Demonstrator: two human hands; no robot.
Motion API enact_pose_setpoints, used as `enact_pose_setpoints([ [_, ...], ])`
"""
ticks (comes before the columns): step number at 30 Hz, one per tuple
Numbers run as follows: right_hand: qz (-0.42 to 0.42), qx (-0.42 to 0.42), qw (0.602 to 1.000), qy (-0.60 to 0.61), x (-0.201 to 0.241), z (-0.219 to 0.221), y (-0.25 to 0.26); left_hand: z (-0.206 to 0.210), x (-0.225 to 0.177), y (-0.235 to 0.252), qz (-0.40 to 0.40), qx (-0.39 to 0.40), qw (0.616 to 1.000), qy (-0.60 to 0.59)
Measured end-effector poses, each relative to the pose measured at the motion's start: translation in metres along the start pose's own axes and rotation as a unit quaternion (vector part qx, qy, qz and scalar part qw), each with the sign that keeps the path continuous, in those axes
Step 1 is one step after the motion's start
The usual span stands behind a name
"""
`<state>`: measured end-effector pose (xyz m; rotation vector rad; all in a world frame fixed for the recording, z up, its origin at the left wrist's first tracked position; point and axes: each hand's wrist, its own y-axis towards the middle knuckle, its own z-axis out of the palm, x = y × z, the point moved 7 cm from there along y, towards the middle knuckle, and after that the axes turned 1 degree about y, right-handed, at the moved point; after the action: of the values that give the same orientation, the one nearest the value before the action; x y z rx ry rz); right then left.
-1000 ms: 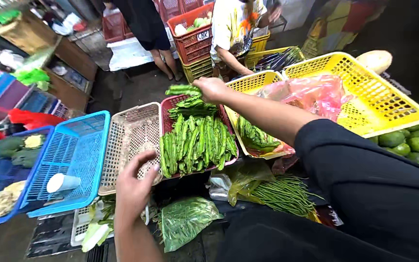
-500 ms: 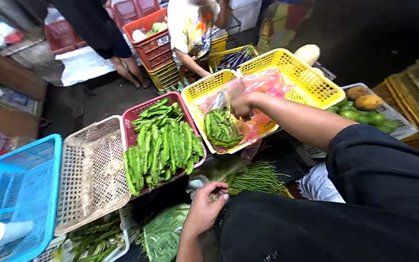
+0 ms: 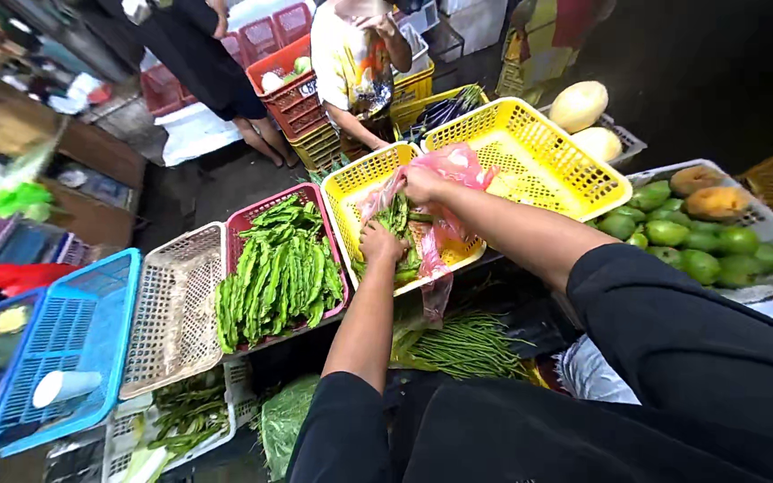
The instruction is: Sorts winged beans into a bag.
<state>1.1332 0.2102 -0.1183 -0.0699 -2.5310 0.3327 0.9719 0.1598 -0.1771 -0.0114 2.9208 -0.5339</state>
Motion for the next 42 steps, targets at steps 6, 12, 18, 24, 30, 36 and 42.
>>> enact_pose_setpoints([
  [6, -0.060, 0.069, 0.974, -0.206, -0.006, 0.039, 0.008, 0.023, 0.000, -0.003, -0.041, -0.016, 0.999, 0.027],
  [12, -0.081, 0.087, 0.966, -0.231, 0.002, 0.021, 0.015, 0.016, 0.004, 0.008, -0.068, -0.002, 0.997, -0.022],
  [18, -0.085, 0.187, 0.975, -0.084, -0.005, -0.031, -0.008, -0.016, 0.016, 0.011, -0.023, 0.030, 0.996, -0.076],
  [24, -0.019, 0.084, 0.959, 0.270, -0.050, -0.052, -0.030, -0.022, 0.016, 0.004, 0.034, 0.011, 0.996, -0.080],
  [30, 0.006, -0.064, 0.913, 0.402, -0.051, -0.062, -0.055, -0.024, -0.002, -0.010, 0.107, 0.024, 0.994, -0.013],
  [36, -0.073, -0.098, 0.787, 0.605, -0.015, -0.070, -0.096, -0.003, -0.004, 0.013, 0.076, 0.042, 0.987, -0.137],
  [42, 0.061, -0.058, 0.640, 0.764, -0.019, 0.004, -0.118, 0.012, 0.008, 0.028, 0.055, 0.103, 0.945, -0.306],
])
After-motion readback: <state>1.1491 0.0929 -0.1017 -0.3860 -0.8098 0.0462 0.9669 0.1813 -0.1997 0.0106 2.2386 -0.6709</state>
